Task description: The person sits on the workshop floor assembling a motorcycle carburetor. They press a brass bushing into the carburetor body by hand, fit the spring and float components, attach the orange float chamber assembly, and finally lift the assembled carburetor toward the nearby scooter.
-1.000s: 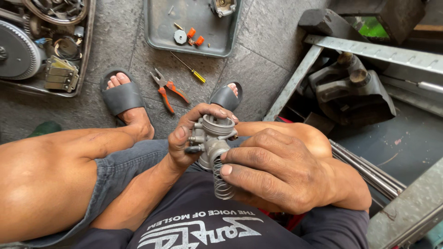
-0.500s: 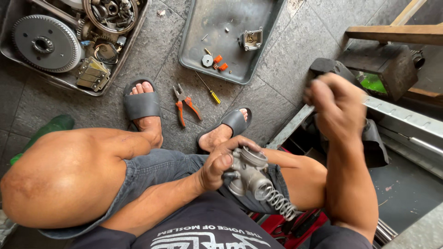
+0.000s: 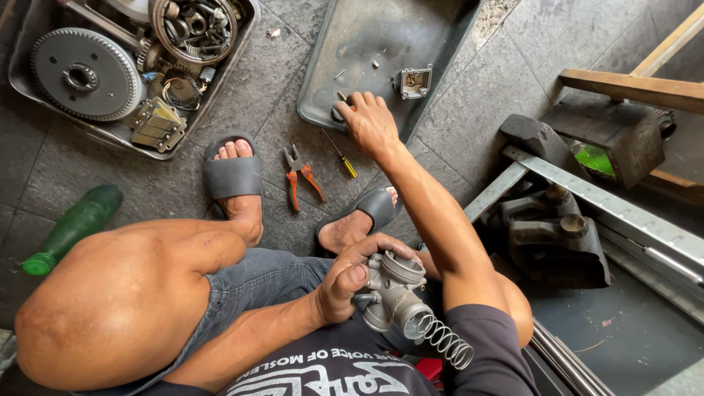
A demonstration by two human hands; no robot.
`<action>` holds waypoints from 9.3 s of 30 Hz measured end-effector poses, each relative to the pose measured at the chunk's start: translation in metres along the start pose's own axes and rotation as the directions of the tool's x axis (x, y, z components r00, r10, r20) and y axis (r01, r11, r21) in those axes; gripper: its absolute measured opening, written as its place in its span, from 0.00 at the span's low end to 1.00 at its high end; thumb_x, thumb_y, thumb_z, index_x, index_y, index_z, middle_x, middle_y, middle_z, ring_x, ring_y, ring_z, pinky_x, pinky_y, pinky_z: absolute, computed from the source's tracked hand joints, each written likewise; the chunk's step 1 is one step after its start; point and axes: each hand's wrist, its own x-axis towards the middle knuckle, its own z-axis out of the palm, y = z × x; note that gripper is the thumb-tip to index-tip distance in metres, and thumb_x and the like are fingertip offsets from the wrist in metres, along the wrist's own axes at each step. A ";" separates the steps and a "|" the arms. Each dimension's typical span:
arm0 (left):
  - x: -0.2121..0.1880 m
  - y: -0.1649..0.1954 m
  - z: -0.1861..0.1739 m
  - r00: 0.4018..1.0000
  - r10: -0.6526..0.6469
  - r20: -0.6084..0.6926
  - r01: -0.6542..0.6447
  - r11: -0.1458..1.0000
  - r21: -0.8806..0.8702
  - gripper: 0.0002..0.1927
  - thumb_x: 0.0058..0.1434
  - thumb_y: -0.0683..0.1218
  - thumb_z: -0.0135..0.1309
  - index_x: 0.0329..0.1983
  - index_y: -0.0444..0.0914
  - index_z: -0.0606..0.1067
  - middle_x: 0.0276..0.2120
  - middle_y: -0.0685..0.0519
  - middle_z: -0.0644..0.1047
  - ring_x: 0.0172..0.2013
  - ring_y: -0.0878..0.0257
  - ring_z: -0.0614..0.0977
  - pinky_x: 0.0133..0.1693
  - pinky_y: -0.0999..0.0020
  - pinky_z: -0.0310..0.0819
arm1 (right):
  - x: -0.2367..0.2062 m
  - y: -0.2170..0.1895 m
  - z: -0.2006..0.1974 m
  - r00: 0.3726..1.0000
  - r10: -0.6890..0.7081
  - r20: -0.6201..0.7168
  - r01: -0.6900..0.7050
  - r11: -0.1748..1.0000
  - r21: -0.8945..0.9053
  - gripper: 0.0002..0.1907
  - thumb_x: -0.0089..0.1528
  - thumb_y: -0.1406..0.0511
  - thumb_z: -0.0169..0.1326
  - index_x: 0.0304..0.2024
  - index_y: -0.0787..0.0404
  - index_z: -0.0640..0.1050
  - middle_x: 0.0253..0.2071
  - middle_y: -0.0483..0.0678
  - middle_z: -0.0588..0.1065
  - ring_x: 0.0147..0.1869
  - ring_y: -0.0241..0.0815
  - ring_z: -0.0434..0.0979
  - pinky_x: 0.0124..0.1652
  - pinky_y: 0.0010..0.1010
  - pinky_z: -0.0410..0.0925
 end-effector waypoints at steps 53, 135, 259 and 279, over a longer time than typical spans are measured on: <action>-0.011 -0.015 0.000 0.850 0.196 -0.489 0.111 0.841 0.530 0.35 0.62 0.70 0.47 0.53 0.36 0.73 0.27 0.52 0.75 0.21 0.69 0.75 0.23 0.71 0.72 | -0.223 -0.023 -0.164 0.948 0.211 0.237 -0.310 0.464 0.830 0.27 0.58 0.77 0.63 0.61 0.65 0.76 0.60 0.48 0.73 0.54 0.32 0.71 0.52 0.24 0.68; -0.007 0.006 -0.011 0.779 0.626 0.035 -0.331 0.364 0.871 0.43 0.55 0.59 0.71 0.66 0.36 0.65 0.58 0.44 0.73 0.57 0.54 0.79 0.59 0.61 0.77 | -0.228 -0.055 -0.116 0.916 0.347 0.201 -0.383 0.607 0.697 0.26 0.66 0.62 0.54 0.65 0.63 0.68 0.39 0.51 0.79 0.36 0.38 0.76 0.38 0.29 0.70; -0.013 -0.029 -0.017 0.951 0.243 -0.193 -0.154 0.910 0.386 0.38 0.63 0.71 0.56 0.56 0.35 0.71 0.55 0.46 0.76 0.59 0.60 0.75 0.65 0.64 0.67 | -0.233 -0.067 -0.126 0.992 0.126 -0.013 -0.091 0.780 0.619 0.32 0.53 0.65 0.68 0.58 0.64 0.72 0.39 0.52 0.77 0.37 0.49 0.80 0.35 0.34 0.70; -0.015 -0.010 -0.006 0.941 0.270 -0.204 -0.129 0.843 0.522 0.37 0.69 0.70 0.43 0.64 0.36 0.68 0.54 0.48 0.74 0.53 0.63 0.76 0.55 0.70 0.73 | -0.235 -0.070 -0.126 0.938 0.345 0.035 -0.256 0.619 0.743 0.28 0.61 0.70 0.60 0.63 0.65 0.71 0.42 0.45 0.71 0.43 0.34 0.69 0.44 0.26 0.67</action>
